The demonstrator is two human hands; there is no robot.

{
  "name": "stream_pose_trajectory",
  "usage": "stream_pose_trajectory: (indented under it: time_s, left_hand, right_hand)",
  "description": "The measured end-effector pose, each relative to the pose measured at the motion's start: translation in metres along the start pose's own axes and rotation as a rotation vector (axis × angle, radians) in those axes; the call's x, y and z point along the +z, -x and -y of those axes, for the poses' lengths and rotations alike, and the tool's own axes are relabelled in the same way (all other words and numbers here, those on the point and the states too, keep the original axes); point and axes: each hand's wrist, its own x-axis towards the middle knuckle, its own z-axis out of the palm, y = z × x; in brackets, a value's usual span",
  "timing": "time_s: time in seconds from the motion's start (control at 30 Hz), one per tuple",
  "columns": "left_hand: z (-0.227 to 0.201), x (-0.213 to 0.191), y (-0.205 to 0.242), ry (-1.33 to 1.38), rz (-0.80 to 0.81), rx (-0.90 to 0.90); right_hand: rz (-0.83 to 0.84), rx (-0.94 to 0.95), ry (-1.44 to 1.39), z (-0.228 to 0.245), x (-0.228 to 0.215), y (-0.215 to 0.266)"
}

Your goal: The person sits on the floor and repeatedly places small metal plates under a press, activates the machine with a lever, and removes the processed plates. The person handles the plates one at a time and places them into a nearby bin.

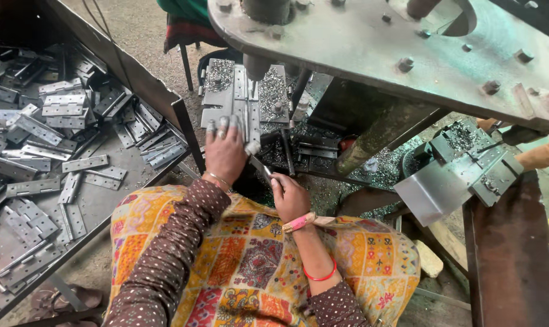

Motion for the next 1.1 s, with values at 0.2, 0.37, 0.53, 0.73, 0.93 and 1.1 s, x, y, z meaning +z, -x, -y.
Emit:
stream_pose_trajectory:
  time_s: [0.2,0.37,0.53,0.73,0.93,1.1]
  left_hand:
    - [-0.005,0.002,-0.032,-0.119,-0.021,-0.011]
    - [-0.007,0.012,-0.052,-0.090,0.099,-0.046]
    - [-0.004,0.016,-0.052,-0.120,0.046,-0.040]
    - [-0.001,0.007,-0.046,0.086,0.049,-0.065]
    - [0.000,0.012,-0.072,0.071,0.242,-0.068]
    - [0.005,0.023,-0.082,0.057,0.052,-0.047]
  right_hand:
    - [0.017,-0.018,0.031,0.017,-0.008,-0.004]
    - [0.376,0.236,0.241,-0.001,-0.005,-0.002]
    - [1.188,0.363,0.858,-0.062,0.054,0.015]
    - [1.110,0.462,0.707,-0.072,0.050,0.016]
    - [0.835,0.376,0.659,-0.031,0.017,-0.003]
    - [1.013,0.913,0.440,-0.045,0.045,0.006]
